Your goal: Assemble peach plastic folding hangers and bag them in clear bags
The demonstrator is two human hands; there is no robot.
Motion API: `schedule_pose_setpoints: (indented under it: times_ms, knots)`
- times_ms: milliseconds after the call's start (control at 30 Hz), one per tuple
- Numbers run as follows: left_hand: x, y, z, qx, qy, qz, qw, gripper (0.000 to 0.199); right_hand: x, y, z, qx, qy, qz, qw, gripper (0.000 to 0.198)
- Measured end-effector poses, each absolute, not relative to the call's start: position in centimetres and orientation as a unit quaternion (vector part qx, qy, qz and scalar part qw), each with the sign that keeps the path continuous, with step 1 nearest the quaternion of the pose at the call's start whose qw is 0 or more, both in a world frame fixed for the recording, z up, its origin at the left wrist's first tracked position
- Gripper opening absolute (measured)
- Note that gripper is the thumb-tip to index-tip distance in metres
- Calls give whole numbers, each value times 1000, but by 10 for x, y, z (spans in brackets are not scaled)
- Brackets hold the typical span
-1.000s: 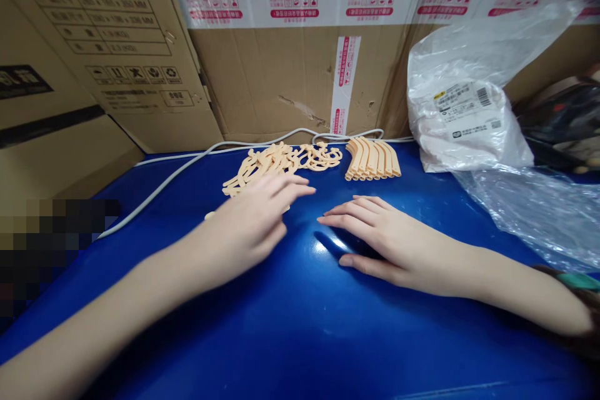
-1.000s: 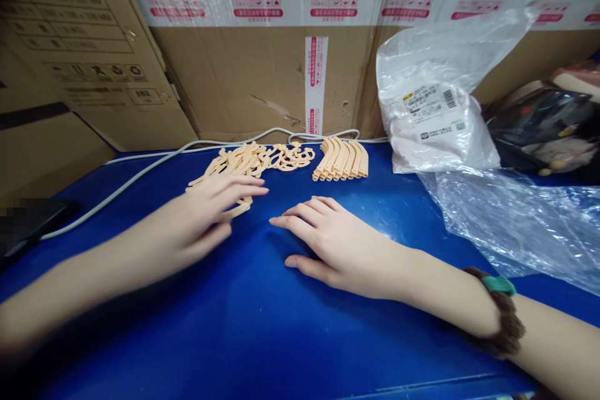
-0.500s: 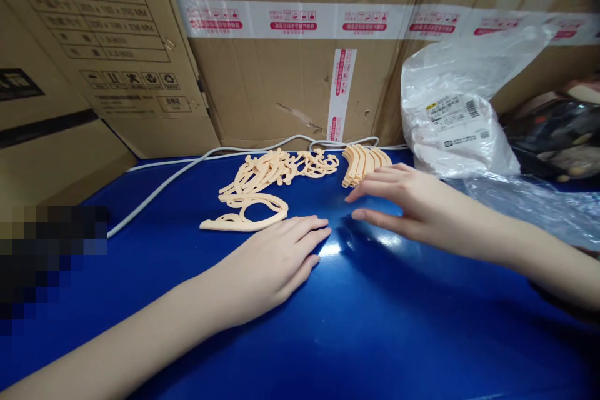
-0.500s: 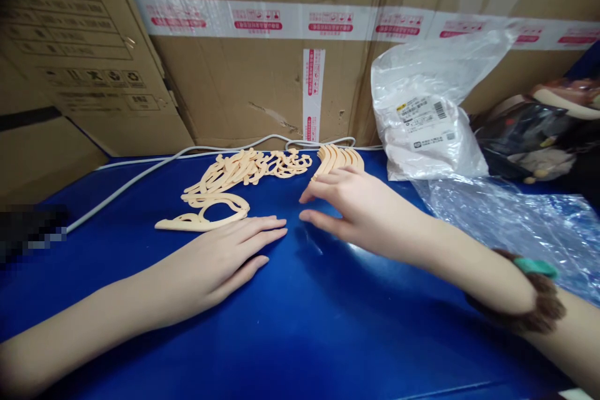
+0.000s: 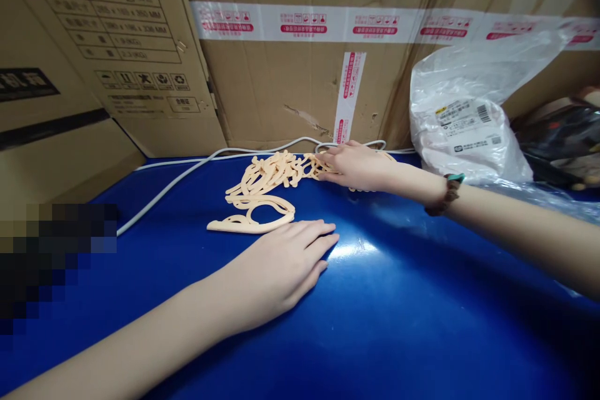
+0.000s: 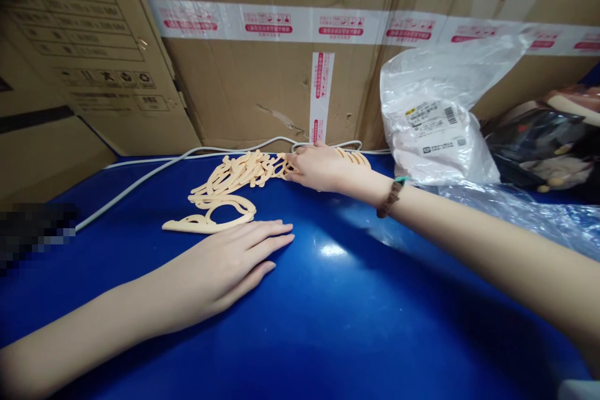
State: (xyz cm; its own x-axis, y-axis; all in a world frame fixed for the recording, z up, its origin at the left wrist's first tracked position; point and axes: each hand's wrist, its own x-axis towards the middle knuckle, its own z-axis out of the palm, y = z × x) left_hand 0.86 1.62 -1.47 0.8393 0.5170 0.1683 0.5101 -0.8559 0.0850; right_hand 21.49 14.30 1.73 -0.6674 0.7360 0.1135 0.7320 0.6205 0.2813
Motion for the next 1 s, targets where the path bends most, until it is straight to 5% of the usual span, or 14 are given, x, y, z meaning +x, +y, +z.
schedule_pose_setpoints:
  times_ms: [533, 1000]
  knots:
    - [6, 16, -16, 960, 265, 95, 13, 41, 216, 145, 20, 458, 883, 95, -38, 27]
    - [6, 17, -17, 959, 262, 106, 16, 41, 215, 156, 29, 481, 851, -34, -207, 24]
